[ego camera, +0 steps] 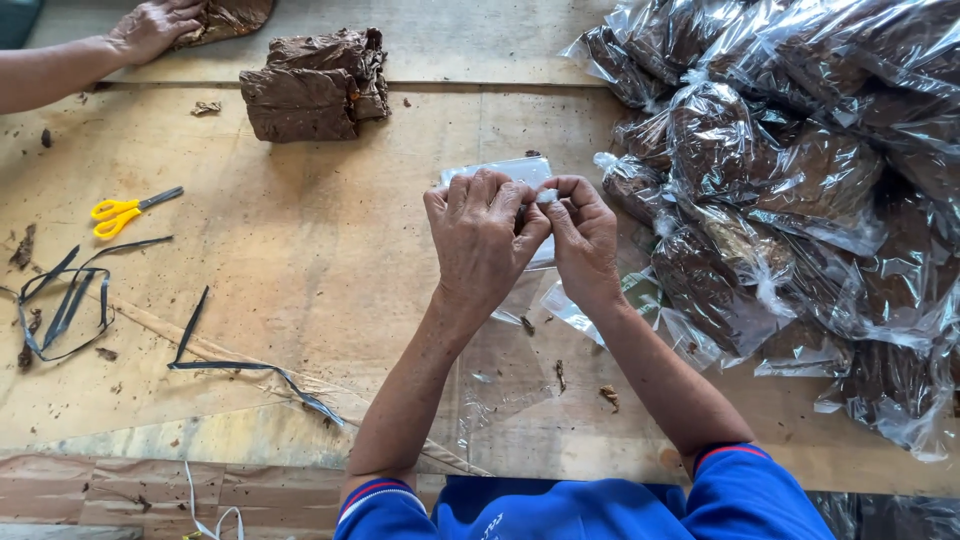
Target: The person places rectangular blocks of a brown, dried food product into clear plastic bags and ties them shut with white string. The person repeats this process for several units, stacking the finished packages on the table.
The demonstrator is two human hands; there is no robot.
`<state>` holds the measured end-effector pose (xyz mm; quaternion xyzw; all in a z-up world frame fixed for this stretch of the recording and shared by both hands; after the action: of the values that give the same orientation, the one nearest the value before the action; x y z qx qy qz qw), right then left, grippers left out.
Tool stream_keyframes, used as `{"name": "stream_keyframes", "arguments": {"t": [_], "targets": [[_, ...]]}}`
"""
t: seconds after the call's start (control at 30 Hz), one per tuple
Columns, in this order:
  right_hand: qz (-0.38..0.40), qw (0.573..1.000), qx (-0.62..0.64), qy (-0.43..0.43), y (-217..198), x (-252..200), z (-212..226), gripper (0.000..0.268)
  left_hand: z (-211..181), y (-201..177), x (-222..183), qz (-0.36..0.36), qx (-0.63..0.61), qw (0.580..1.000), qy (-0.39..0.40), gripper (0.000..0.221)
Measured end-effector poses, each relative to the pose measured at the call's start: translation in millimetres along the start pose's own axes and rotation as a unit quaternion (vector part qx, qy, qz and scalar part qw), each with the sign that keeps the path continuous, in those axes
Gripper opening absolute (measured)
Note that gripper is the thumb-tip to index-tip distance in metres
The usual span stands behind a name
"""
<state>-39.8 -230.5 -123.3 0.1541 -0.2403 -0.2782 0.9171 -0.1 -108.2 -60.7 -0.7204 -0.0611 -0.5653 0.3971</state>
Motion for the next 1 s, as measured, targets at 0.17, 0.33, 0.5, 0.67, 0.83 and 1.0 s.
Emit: {"name": "stream_keyframes", "arguments": {"t": [0.17, 0.33, 0.5, 0.67, 0.83, 1.0], "targets": [[-0.016, 0.988, -0.103, -0.117, -2, 0, 13, 0.004, 8, 8, -3, 0.026, -0.044, 0.998, -0.032, 0.011], [0.027, 0.991, -0.085, -0.099, -4, 8, 13, 0.003, 16, 15, -4, 0.060, -0.104, 0.991, -0.058, 0.008], [0.092, 0.996, -0.006, 0.005, -19, 17, -6, 0.011, 16, 23, -9, 0.099, -0.176, 0.977, -0.074, 0.005], [0.111, 0.971, 0.165, 0.131, -15, 13, -13, 0.008, 16, 29, -14, 0.128, -0.233, 0.961, -0.077, 0.008], [0.092, 0.985, 0.106, 0.096, -9, 11, 5, 0.016, 15, 25, -23, 0.119, -0.276, 0.949, -0.091, 0.021], [0.081, 0.989, 0.082, 0.097, -6, 6, 11, 0.018, 17, 17, -16, 0.087, -0.237, 0.964, -0.082, 0.016]]}}
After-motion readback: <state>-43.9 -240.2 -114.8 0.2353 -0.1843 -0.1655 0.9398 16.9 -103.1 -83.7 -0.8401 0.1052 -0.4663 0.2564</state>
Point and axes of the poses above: each hand's wrist, its own x-axis towards the middle knuckle, its own y-axis out of the palm, z = x × y, the point moved 6 cm from there along x, towards the middle knuckle, and after that the axes turned 15 degrees about x, right-handed, at the moved point
